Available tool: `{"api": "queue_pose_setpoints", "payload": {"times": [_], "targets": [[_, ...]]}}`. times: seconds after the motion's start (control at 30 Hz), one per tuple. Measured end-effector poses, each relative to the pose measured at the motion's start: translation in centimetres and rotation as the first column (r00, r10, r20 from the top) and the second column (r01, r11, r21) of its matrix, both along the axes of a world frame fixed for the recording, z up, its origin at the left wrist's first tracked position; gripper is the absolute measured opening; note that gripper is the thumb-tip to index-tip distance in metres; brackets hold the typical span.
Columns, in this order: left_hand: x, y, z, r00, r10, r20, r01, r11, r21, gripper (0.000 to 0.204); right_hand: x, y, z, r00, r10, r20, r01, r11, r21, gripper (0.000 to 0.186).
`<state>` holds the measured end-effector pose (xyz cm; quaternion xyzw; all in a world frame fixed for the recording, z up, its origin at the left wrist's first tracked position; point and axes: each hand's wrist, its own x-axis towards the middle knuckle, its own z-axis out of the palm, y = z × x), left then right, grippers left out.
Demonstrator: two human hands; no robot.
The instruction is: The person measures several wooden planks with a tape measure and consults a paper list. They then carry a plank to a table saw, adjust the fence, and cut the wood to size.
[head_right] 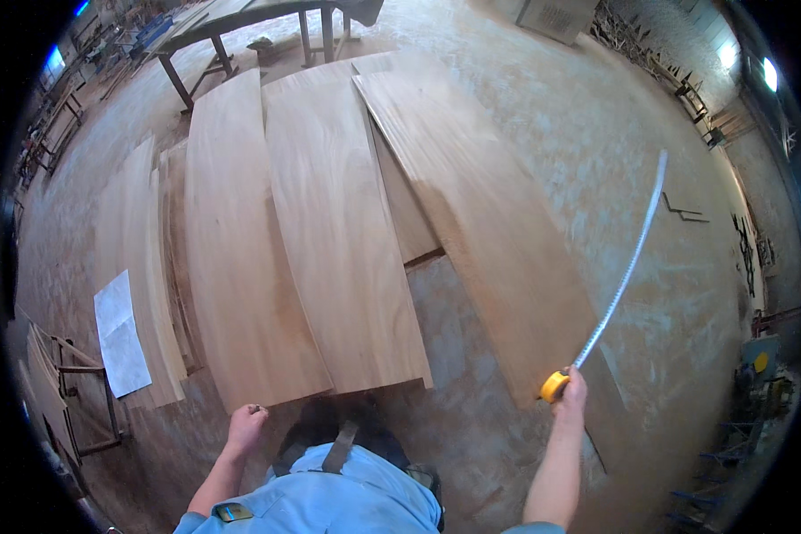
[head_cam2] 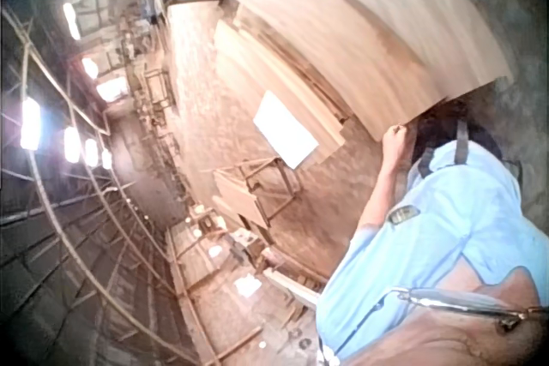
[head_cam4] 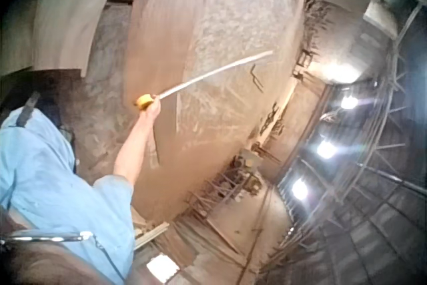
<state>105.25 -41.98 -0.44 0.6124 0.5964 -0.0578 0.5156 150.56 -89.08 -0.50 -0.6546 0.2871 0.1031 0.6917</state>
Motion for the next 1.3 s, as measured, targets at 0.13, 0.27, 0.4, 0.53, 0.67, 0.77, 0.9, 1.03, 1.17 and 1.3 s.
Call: {"api": "queue_pose_setpoints", "payload": {"times": [0.13,0.27,0.4,0.53,0.67,0.77,0.9,1.03,1.17,1.3], "targets": [[-1.4,-0.5,-2.0,0.994,0.106,-0.029,-0.109,0.982,-0.154,0.021,-2.5,1.4,-4.9,0.992,0.025,-0.127,-0.021,0.999,0.034,0.021],[-0.3,-1.1,-1.7,0.907,0.420,0.042,-0.357,0.816,-0.455,0.024,-3.8,2.6,-6.6,0.993,0.055,-0.101,-0.046,0.995,0.089,0.022],[-0.2,-1.2,-3.9,0.771,0.637,0.005,-0.496,0.606,-0.622,0.026,-4.6,3.3,-4.8,0.987,0.094,-0.126,-0.079,0.990,0.119,0.025],[0.6,-1.8,-4.5,0.617,0.787,0.017,-0.528,0.430,-0.732,0.029,-7.5,3.6,-3.5,0.986,0.105,-0.130,-0.078,0.976,0.201,0.027],[0.8,-2.1,-6.0,0.576,0.817,0.007,-0.497,0.357,-0.791,0.029,-13.0,5.4,-3.4,0.984,0.105,-0.142,-0.071,0.971,0.227,0.025],[1.2,-2.5,-5.7,0.544,0.839,0.010,-0.506,0.338,-0.794,0.028,-18.4,7.7,-4.5,0.961,0.247,-0.126,-0.209,0.944,0.255,0.023],[0.9,-2.5,-6.7,0.533,0.846,0.016,-0.473,0.313,-0.824,0.026,-22.5,13.4,-4.3,0.894,0.409,-0.183,-0.319,0.868,0.381,0.025],[1.6,-2.8,-5.6,0.512,0.858,0.028,-0.496,0.322,-0.806,0.022,-22.1,19.5,-6.7,0.806,0.575,-0.139,-0.483,0.776,0.406,0.024],[1.7,-2.7,-4.8,0.497,0.865,0.063,-0.494,0.342,-0.799,0.021,-20.7,24.6,-7.0,0.812,0.571,-0.123,-0.496,0.785,0.371,0.021],[1.2,-2.8,-4.3,0.477,0.875,0.081,-0.506,0.349,-0.789,0.022,-20.5,26.8,-6.6,0.891,0.425,-0.158,-0.352,0.867,0.352,0.021]]}}
